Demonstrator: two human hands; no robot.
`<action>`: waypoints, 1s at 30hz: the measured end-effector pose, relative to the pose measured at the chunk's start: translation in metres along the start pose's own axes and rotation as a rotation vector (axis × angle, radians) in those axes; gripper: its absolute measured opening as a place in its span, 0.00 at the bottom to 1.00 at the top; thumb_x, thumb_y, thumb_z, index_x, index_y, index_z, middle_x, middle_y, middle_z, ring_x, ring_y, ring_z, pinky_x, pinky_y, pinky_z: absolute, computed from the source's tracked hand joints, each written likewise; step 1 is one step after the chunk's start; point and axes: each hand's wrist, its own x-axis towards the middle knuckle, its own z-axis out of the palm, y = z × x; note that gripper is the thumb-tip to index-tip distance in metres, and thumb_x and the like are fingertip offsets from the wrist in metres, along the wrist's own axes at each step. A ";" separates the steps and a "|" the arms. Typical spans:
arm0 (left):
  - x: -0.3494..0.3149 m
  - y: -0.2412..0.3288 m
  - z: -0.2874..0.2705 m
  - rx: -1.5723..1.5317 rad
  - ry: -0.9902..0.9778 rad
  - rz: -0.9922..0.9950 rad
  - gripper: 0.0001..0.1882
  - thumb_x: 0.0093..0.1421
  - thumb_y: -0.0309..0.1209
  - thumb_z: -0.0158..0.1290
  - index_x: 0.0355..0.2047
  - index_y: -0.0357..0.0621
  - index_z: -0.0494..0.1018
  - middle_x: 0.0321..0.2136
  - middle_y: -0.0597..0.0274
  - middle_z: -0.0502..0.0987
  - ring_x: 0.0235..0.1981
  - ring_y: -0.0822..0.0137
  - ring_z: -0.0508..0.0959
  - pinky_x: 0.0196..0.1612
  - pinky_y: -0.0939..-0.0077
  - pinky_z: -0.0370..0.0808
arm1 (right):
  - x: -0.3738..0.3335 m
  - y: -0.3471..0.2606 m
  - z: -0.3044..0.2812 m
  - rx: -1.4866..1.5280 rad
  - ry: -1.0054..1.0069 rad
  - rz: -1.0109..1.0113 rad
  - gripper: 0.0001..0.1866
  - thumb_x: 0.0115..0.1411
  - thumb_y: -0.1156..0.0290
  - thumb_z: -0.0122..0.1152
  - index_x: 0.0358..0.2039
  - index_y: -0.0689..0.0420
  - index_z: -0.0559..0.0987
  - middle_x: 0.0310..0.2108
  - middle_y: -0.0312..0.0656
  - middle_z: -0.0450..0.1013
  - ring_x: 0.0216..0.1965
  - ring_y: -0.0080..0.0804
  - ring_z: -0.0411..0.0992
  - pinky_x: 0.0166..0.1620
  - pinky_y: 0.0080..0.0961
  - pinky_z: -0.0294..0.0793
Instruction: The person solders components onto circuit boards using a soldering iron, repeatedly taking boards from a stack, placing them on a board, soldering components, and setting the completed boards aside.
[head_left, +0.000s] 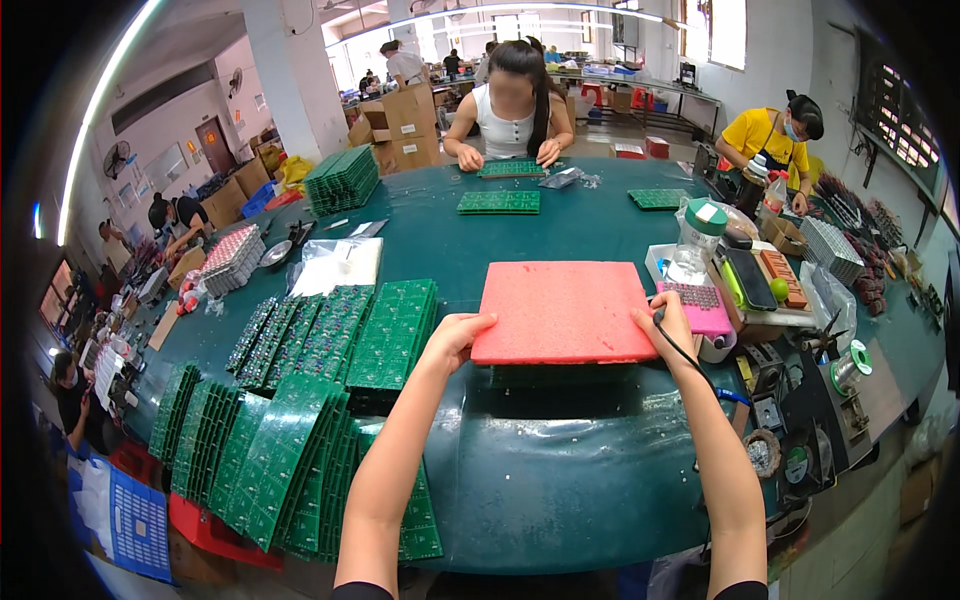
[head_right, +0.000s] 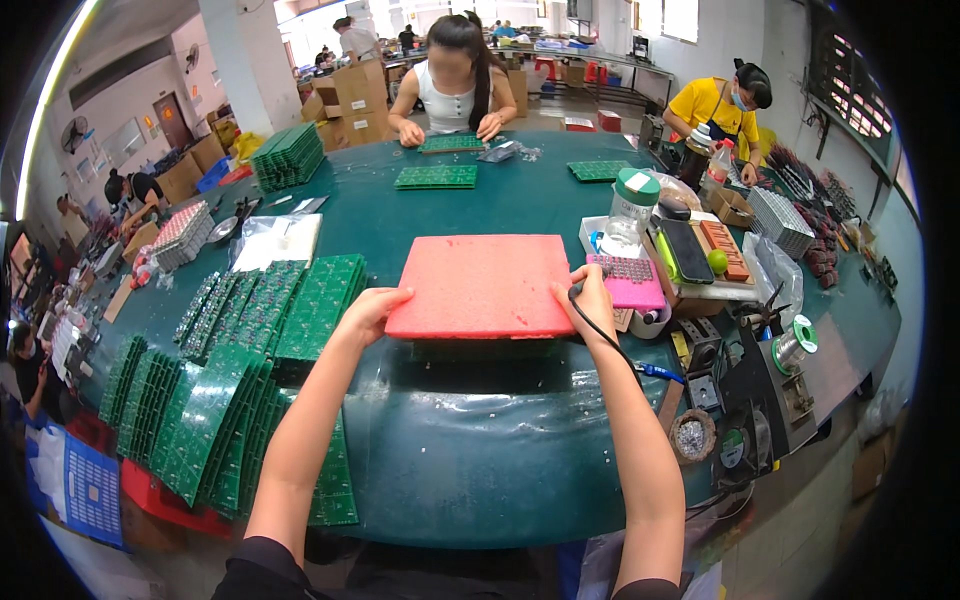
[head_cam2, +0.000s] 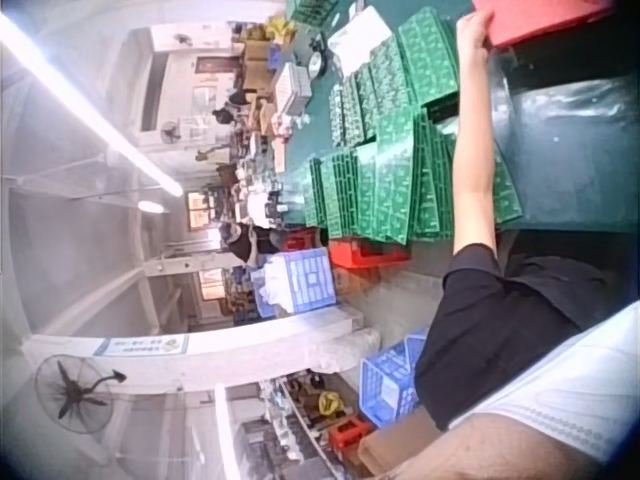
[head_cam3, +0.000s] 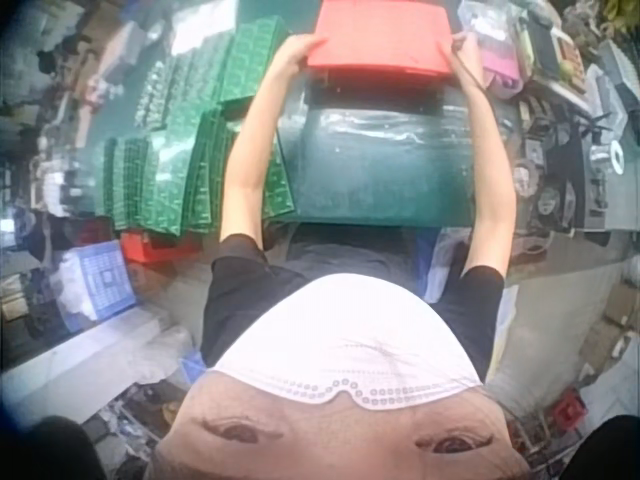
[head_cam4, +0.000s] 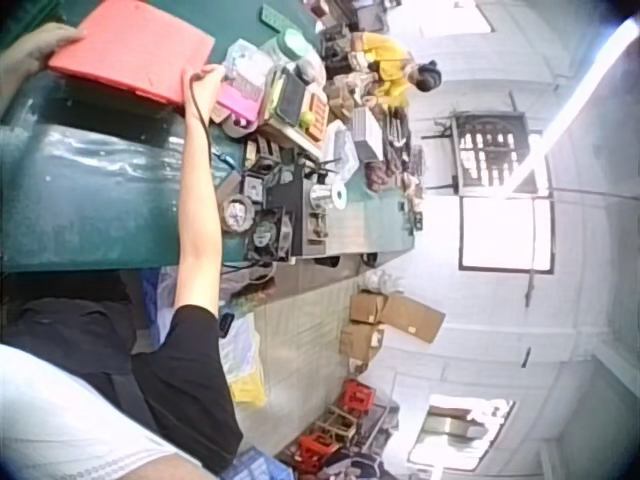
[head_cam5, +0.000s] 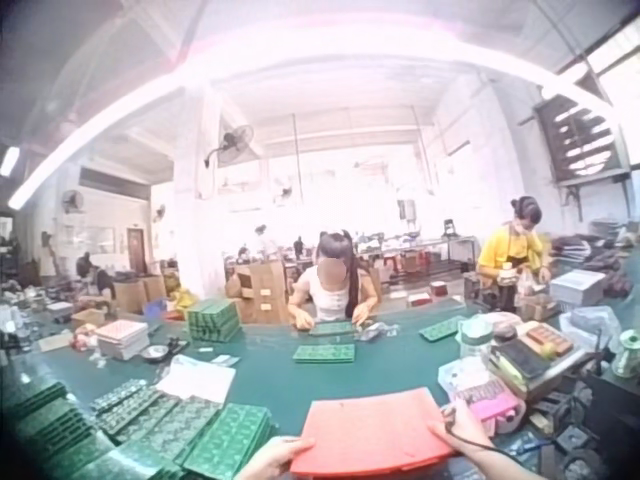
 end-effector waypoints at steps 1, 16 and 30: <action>-0.002 0.002 0.000 -0.036 -0.012 -0.009 0.20 0.60 0.33 0.60 0.47 0.28 0.75 0.40 0.53 0.81 0.36 0.67 0.82 0.40 0.73 0.79 | -0.003 -0.003 -0.001 0.032 0.024 -0.017 0.22 0.54 0.63 0.72 0.38 0.58 0.68 0.32 0.42 0.70 0.36 0.33 0.69 0.43 0.31 0.71; -0.146 0.027 0.025 0.170 -0.403 0.336 0.30 0.55 0.20 0.62 0.58 0.41 0.65 0.43 0.62 0.78 0.40 0.74 0.78 0.46 0.75 0.76 | -0.115 -0.050 -0.134 0.643 -0.308 0.038 0.21 0.51 0.81 0.68 0.40 0.53 0.66 0.38 0.33 0.72 0.43 0.23 0.72 0.52 0.23 0.71; -0.182 -0.077 0.026 1.145 -0.634 1.102 0.16 0.48 0.21 0.56 0.38 0.53 0.77 0.45 0.68 0.76 0.35 0.60 0.76 0.37 0.66 0.72 | -0.219 0.063 -0.130 -0.086 -0.570 -0.667 0.13 0.49 0.83 0.59 0.33 0.54 0.69 0.50 0.42 0.77 0.44 0.49 0.72 0.49 0.38 0.71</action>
